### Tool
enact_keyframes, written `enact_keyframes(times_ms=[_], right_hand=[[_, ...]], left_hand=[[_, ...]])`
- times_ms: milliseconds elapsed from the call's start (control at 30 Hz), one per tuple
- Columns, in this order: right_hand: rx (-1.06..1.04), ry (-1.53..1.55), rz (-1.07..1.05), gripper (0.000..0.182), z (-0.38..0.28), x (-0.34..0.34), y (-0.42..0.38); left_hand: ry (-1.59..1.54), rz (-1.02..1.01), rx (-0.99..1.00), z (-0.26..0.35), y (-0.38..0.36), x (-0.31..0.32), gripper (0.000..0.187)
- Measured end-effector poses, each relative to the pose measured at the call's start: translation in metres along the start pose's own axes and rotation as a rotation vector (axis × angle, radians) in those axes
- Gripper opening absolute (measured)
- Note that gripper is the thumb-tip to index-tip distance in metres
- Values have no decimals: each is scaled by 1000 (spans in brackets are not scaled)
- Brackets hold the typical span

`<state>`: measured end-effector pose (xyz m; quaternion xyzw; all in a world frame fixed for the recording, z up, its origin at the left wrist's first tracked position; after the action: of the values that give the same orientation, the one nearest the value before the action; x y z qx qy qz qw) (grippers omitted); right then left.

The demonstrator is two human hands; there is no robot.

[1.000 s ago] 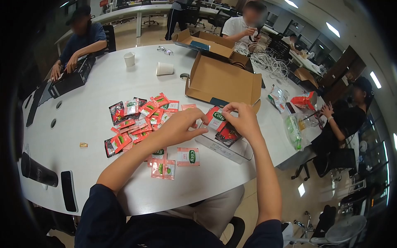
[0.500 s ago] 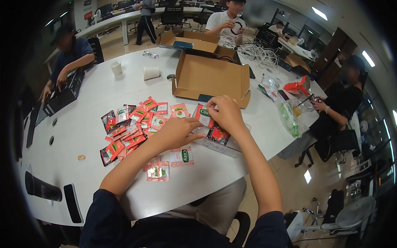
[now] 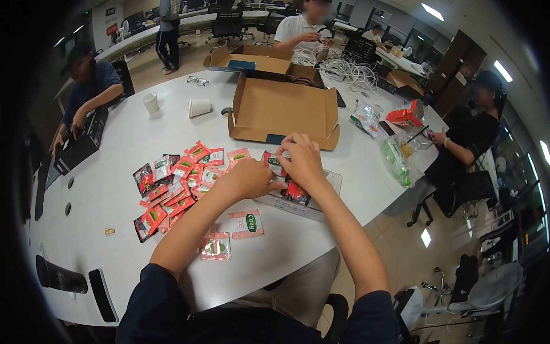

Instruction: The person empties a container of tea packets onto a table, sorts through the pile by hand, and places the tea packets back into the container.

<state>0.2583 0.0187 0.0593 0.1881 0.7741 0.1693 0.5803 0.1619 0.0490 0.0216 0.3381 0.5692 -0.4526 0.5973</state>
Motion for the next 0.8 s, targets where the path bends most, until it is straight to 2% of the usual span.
enact_keyframes(times_ms=[133,400,600,667,733,767,800], right_hand=[[-10,-8,3,11,3,2,-2],[64,-13,-98,37,2,1,-3],[18,-7,-48,42,1,-8,-6],[-47,40,4,40,-9,-25,-8],[-81,89,249,33,-27,-59,-15],[-3,170,330,29,-33,-68,-22],[79,250,411,26,-37,-73,-32]], left_hand=[[-5,11,-35,-3,9,9,61],[-38,-40,-33,-5,7,17,62],[-88,-14,13,0,-1,4,60],[-109,23,22,-4,-5,1,57],[-187,115,109,-1,-11,-7,51],[-217,29,73,-3,-20,-19,48],[-218,29,52,-8,-29,-35,48]])
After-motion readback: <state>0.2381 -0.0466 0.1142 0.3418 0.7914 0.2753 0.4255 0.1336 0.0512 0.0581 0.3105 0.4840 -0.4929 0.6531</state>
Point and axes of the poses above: each hand's wrist, its own y-axis towards the middle knuckle, its own x-axis out of the palm, z = x × y, the point moved 8 cm from there along y, towards the middle knuckle, and after that the axes turned 2 degrees about -x, right-handed, at the moved point
